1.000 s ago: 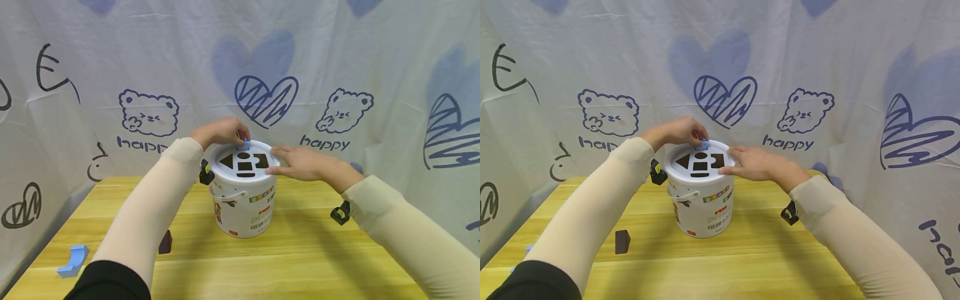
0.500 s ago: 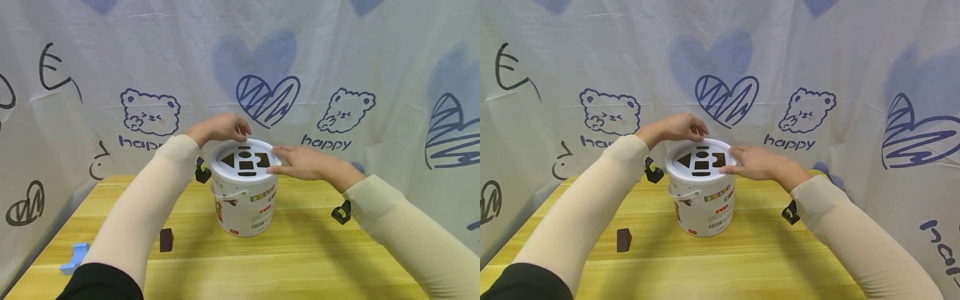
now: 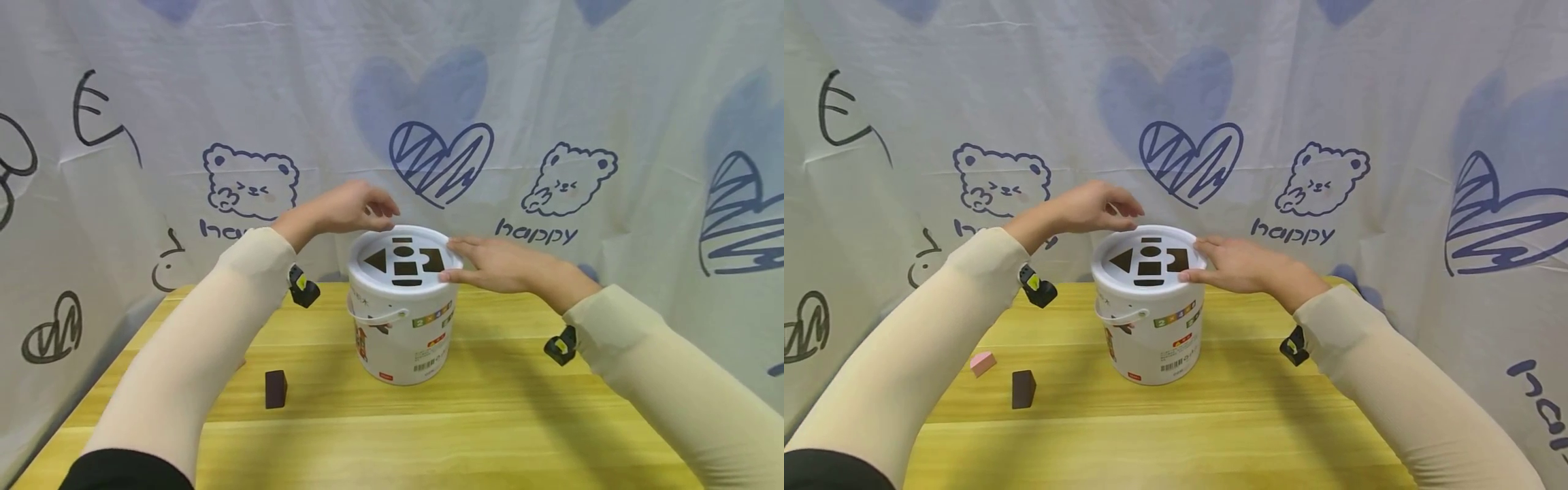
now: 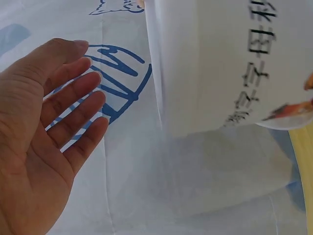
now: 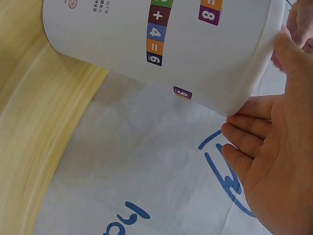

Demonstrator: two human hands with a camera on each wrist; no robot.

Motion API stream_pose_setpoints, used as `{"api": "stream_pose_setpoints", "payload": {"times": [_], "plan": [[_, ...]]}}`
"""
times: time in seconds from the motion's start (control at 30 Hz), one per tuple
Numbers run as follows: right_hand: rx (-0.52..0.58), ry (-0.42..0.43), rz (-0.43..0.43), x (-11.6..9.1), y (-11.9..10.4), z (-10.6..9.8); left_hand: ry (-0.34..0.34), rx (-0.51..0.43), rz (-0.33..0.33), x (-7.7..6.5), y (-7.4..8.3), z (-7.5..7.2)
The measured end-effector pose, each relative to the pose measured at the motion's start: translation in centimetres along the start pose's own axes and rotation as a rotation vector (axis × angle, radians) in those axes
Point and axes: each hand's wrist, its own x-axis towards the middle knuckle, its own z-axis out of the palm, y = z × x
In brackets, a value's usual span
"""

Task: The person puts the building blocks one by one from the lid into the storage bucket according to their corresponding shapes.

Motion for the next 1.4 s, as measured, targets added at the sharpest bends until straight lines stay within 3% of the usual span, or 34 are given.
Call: {"api": "stream_pose_setpoints", "payload": {"times": [0.43, 0.77, 1.07, 1.4], "plan": [[-0.014, 0.005, -0.008, -0.2, -0.1, -0.2, 0.049, -0.022, -0.034, -5.5, -0.7, 0.0], [-0.02, 0.013, -0.026, 0.1, 0.1, -0.3, 0.062, 0.025, -0.071, -10.0, -1.5, 0.9], [0.003, -0.009, -0.014, 0.0, -0.1, -0.1, 0.059, 0.025, -0.093, -14.1, -2.5, 3.4], [-0.013, 0.005, -0.021, -0.2, 0.0, -0.1, 0.083, 0.035, -0.076, -17.7, -3.8, 6.2]]}}
